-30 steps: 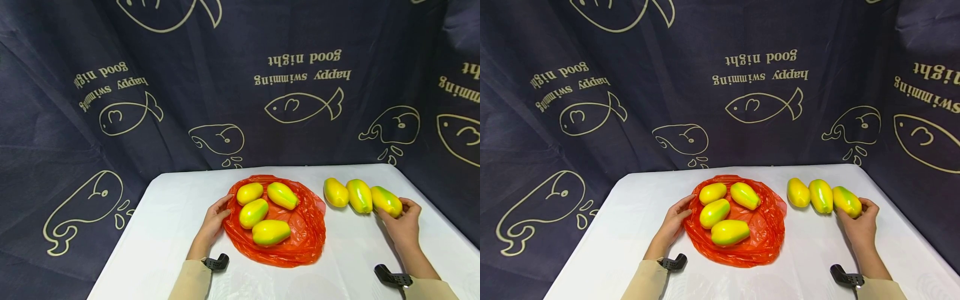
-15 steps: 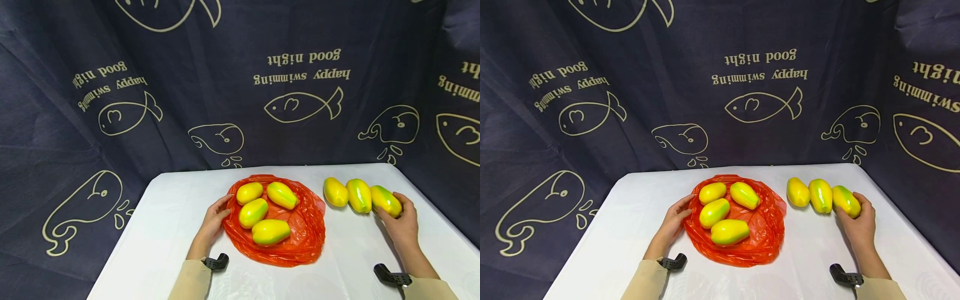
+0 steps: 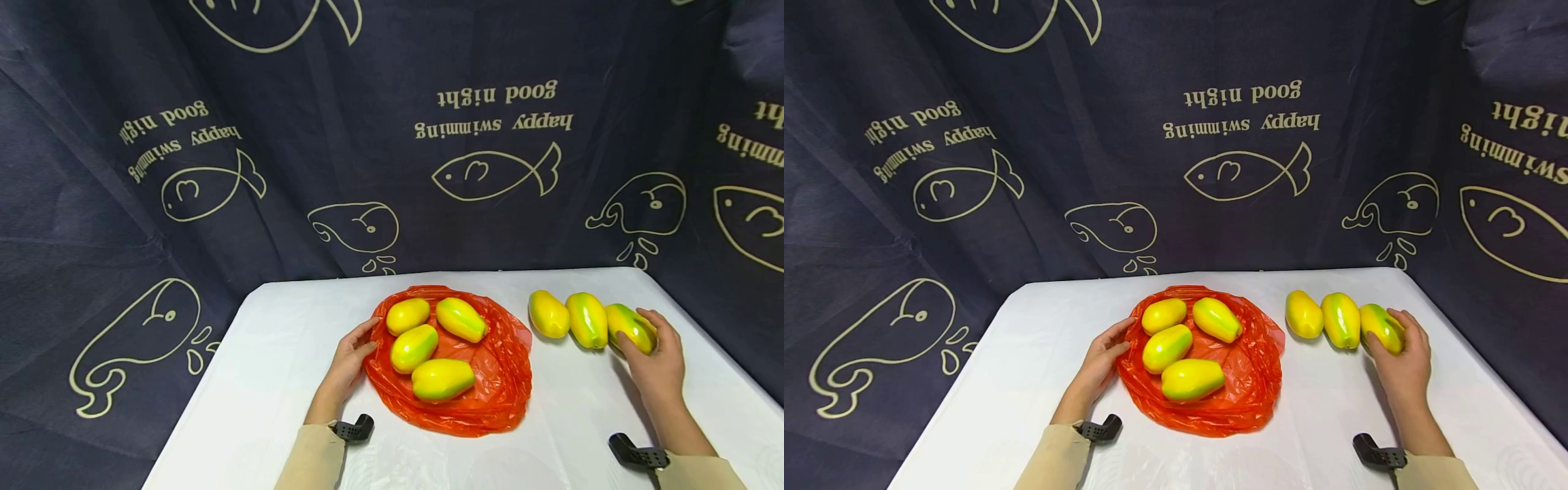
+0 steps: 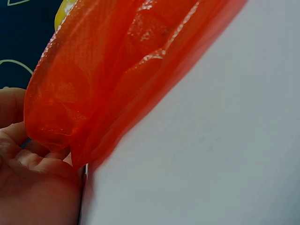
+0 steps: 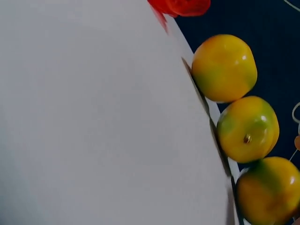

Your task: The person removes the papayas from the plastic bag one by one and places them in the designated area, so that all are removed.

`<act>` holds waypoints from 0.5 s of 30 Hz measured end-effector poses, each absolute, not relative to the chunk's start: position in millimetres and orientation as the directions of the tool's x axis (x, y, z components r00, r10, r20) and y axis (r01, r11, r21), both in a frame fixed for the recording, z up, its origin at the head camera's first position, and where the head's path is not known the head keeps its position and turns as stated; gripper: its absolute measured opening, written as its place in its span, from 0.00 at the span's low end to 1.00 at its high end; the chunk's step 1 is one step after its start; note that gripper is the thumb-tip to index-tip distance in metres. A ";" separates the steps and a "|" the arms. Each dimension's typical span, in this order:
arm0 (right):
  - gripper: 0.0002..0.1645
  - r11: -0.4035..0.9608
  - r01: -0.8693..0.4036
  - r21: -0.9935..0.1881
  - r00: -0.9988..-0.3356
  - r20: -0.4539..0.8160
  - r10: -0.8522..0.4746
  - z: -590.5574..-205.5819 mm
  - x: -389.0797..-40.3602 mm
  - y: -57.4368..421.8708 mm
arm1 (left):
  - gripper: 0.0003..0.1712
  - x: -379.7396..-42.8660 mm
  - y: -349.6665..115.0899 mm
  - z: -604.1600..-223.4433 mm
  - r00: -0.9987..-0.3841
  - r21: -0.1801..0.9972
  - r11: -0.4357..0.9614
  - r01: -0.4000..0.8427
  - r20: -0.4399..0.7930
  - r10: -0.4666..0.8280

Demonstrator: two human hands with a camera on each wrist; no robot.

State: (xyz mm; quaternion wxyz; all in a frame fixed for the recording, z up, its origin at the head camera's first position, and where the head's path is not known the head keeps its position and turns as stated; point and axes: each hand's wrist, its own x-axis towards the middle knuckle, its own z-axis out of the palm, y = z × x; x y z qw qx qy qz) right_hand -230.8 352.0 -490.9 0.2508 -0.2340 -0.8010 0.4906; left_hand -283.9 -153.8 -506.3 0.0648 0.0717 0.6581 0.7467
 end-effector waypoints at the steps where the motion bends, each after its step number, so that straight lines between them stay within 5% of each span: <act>1: 0.37 0.418 0.119 -0.901 -0.763 0.187 0.619 -489.3 -230.6 350.2 | 0.32 -284.0 -153.8 -506.3 -0.981 0.992 -0.125 -0.003 0.021 0.192; 15: 0.31 0.506 -0.127 -0.853 -0.737 0.423 0.527 -454.9 -225.4 317.5 | 0.31 -284.9 -154.4 -506.3 -0.981 0.994 -0.107 0.002 0.023 0.191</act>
